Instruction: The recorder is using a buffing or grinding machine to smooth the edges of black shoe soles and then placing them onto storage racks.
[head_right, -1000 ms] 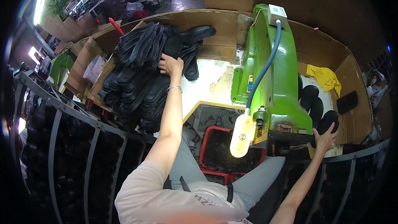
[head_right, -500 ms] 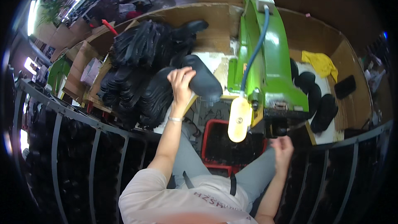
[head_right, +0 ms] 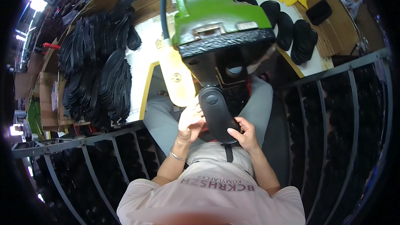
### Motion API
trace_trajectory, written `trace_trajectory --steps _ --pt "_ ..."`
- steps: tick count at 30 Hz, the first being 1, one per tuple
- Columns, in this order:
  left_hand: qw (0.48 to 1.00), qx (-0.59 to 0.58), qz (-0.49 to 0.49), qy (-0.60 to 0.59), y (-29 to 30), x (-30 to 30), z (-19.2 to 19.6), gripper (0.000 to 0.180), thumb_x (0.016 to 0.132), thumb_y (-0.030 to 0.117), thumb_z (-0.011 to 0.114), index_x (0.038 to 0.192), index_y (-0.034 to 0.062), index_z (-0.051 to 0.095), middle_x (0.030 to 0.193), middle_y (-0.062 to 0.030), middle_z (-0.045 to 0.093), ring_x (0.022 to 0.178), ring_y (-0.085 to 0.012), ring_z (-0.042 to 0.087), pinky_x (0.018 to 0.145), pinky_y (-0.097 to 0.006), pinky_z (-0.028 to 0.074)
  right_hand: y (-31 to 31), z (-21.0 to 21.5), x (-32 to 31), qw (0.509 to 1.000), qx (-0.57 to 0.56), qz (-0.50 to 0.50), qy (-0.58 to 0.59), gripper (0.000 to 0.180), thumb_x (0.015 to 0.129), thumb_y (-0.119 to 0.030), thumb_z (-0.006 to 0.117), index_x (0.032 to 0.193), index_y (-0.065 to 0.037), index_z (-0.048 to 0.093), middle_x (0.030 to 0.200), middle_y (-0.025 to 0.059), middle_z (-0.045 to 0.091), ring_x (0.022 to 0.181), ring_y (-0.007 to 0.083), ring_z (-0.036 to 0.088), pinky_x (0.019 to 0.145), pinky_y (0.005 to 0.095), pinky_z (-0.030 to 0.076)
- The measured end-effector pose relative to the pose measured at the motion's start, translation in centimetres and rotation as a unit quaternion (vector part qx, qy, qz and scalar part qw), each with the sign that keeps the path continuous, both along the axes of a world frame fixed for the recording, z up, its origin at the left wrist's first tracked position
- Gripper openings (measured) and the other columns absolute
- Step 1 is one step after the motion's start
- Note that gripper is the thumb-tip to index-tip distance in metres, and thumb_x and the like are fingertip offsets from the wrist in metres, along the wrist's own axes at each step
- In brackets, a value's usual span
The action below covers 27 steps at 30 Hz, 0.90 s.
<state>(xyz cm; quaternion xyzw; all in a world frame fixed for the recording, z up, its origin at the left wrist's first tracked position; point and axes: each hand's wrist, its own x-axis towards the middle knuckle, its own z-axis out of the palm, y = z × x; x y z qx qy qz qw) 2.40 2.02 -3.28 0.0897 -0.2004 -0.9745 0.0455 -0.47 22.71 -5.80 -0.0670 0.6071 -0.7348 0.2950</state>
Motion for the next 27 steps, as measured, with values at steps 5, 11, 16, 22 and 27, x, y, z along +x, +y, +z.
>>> trace_trajectory --steps 5,11,16,22,27 --pt "0.858 -0.500 -0.022 -0.116 2.3 -3.6 1.9 0.023 0.085 0.016 0.066 0.098 -0.0028 0.065 0.081 -0.0058 0.066 0.073 -0.0077 0.058 0.068 -0.023 0.048 0.5 -0.5 0.9 0.999 -0.001 -0.035 0.004 0.031 0.079 -0.004 0.068 0.107 0.002 0.056 0.096 0.0054 0.062 0.084 0.0079 0.058 0.074 0.0214 0.047" --pt "0.774 -0.631 0.049 -0.029 3.0 -6.2 3.5 0.014 0.085 0.011 0.065 0.080 -0.0014 0.063 0.066 0.0015 0.058 0.060 -0.0031 0.046 0.054 -0.021 0.039 -0.1 0.1 1.5 0.996 -0.058 -0.051 -0.047 0.042 0.077 -0.005 0.070 0.115 0.004 0.054 0.106 0.0078 0.061 0.096 0.0124 0.057 0.085 0.0271 0.046" --pt "0.825 -0.558 0.060 -0.065 2.6 -4.7 1.9 0.006 0.085 0.005 0.063 0.083 -0.0002 0.061 0.071 0.0029 0.056 0.064 -0.0026 0.048 0.058 -0.019 0.040 2.4 1.0 0.6 0.988 -0.086 -0.097 -0.079 0.042 0.068 0.000 0.070 0.108 0.003 0.055 0.097 0.0072 0.062 0.089 0.0144 0.059 0.083 0.0273 0.046" --pt "0.761 -0.642 0.078 -0.053 2.5 -4.5 -0.1 0.006 0.084 0.002 0.063 0.084 0.0001 0.057 0.072 0.0032 0.054 0.066 -0.0026 0.047 0.060 -0.018 0.040 4.5 3.7 -5.2 0.951 -0.073 -0.293 0.062 0.038 0.070 0.000 0.067 0.105 -0.001 0.051 0.100 0.0043 0.055 0.089 0.0126 0.055 0.079 0.0255 0.045" --pt "0.742 -0.663 0.092 -0.050 1.8 -4.7 0.8 0.010 0.083 0.003 0.064 0.091 -0.0007 0.059 0.077 0.0014 0.056 0.069 -0.0047 0.049 0.063 -0.020 0.042 2.5 7.1 -11.2 0.951 -0.111 -0.268 0.103 0.033 0.076 0.003 0.063 0.106 -0.002 0.050 0.095 0.0052 0.057 0.087 0.0121 0.057 0.078 0.0242 0.046"
